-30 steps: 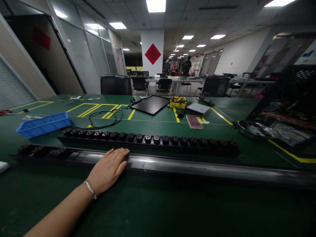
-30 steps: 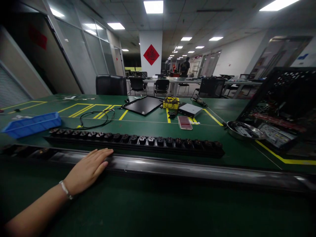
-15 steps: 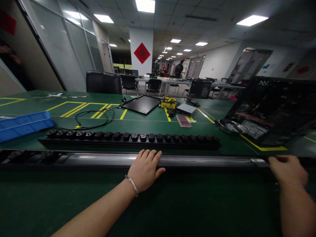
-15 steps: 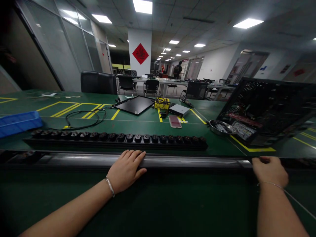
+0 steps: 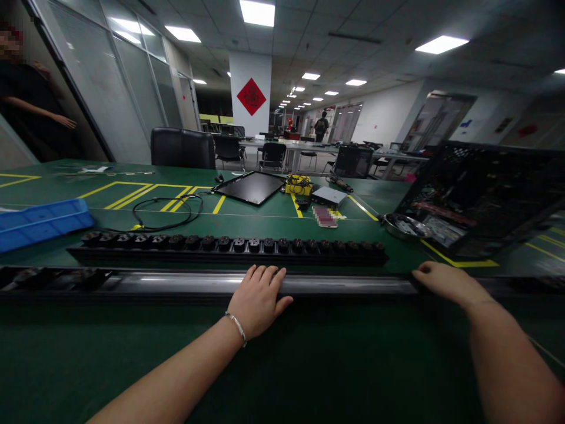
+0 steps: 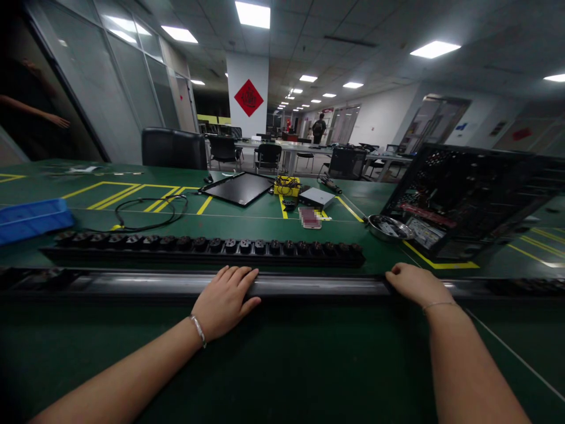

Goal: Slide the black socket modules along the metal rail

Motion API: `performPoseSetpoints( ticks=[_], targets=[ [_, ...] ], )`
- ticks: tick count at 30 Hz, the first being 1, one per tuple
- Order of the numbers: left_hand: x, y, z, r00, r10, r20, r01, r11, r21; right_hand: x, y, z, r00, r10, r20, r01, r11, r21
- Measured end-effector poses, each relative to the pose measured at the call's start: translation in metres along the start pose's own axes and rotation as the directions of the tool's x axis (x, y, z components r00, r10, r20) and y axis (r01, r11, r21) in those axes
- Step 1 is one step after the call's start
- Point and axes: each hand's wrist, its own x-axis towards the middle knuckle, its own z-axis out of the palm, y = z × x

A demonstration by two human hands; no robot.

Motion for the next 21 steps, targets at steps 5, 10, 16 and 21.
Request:
performPoseSetpoints(
  ticks=[5, 10, 16, 21],
  targets=[
    [-0.001, -0.001, 0.0, 1.0, 0.01, -0.004, -0.01, 1.0, -0.004, -0.024, -0.066, 0.004, 0.981, -0.147, 0.13, 0.149, 0.989, 0.0],
    [-0.002, -0.002, 0.002, 1.0, 0.013, -0.004, -0.013, 1.0, -0.002, -0.054, -0.121, 0.006, 0.944, -0.31, 0.108, 0.306, 0.95, 0.057],
    [-0.002, -0.002, 0.002, 1.0, 0.017, -0.016, -0.017, 1.0, 0.001, -0.08, -0.156, 0.013, 0.894, -0.445, -0.054, 0.445, 0.868, 0.221],
    [-0.004, -0.002, 0.003, 0.999, 0.032, -0.029, -0.032, 0.999, 0.015, -0.095, -0.173, 0.027, 0.813, -0.551, -0.19, 0.562, 0.653, 0.509]
  ],
)
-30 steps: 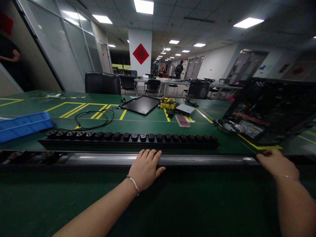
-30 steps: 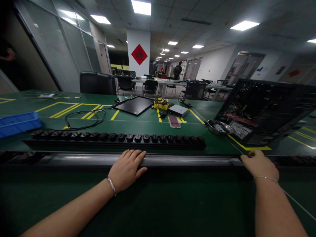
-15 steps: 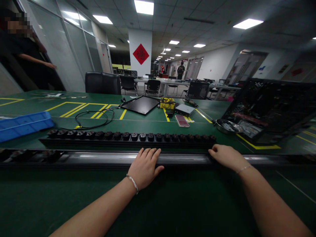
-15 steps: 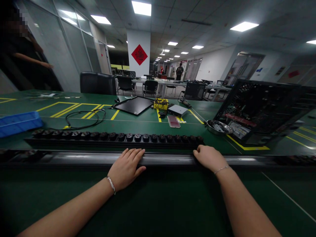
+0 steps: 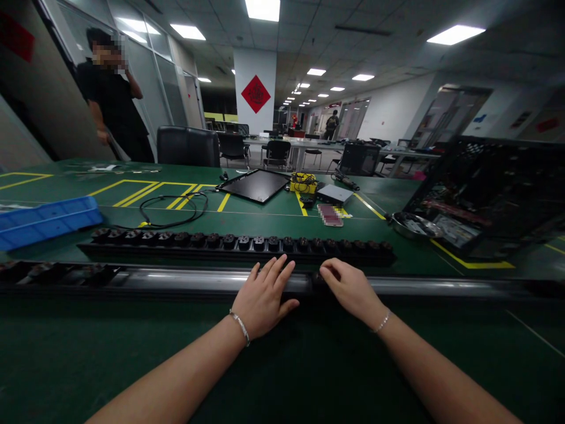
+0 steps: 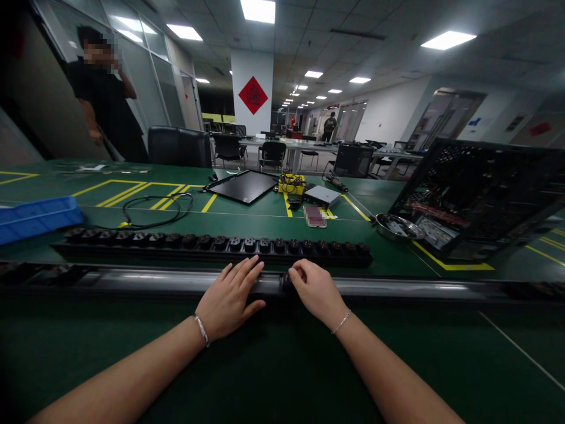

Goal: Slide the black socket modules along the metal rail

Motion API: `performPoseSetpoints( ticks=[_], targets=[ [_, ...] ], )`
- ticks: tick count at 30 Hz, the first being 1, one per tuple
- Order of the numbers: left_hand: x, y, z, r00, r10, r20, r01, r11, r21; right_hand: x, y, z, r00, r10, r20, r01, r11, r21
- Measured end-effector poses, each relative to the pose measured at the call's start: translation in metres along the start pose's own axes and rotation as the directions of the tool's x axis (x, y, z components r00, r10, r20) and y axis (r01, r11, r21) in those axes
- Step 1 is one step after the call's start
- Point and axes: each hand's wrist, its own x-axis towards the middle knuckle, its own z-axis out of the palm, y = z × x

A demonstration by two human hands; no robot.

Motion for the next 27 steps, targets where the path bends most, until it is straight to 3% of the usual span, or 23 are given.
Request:
performPoseSetpoints(
  ticks=[4, 6, 10, 14, 20, 27],
  targets=[
    [-0.001, -0.002, 0.001, 0.998, 0.027, -0.048, -0.027, 1.0, 0.002, -0.007, -0.01, 0.02, 0.993, -0.102, -0.06, 0.109, 0.986, 0.127],
    [-0.002, -0.002, 0.001, 0.997, 0.044, -0.07, -0.044, 0.999, 0.001, -0.011, -0.014, 0.026, 0.977, -0.209, -0.043, 0.213, 0.968, 0.132],
    [-0.002, -0.001, -0.001, 0.995, 0.063, -0.073, -0.061, 0.998, 0.027, -0.018, -0.019, 0.031, 0.877, -0.467, 0.11, 0.463, 0.884, 0.067],
    [-0.003, -0.002, -0.002, 0.995, 0.084, -0.052, -0.081, 0.995, 0.062, -0.021, -0.018, 0.034, 0.791, -0.588, 0.17, 0.603, 0.796, -0.057],
    [-0.004, -0.003, -0.008, 0.996, 0.069, -0.063, -0.063, 0.994, 0.094, -0.024, -0.015, 0.044, 0.83, -0.554, 0.058, 0.551, 0.8, -0.237],
    [-0.014, -0.004, -0.024, 0.999, -0.026, 0.027, 0.02, 0.98, 0.197, -0.025, -0.014, 0.045, 0.856, -0.513, 0.067, 0.51, 0.814, -0.279]
  ],
)
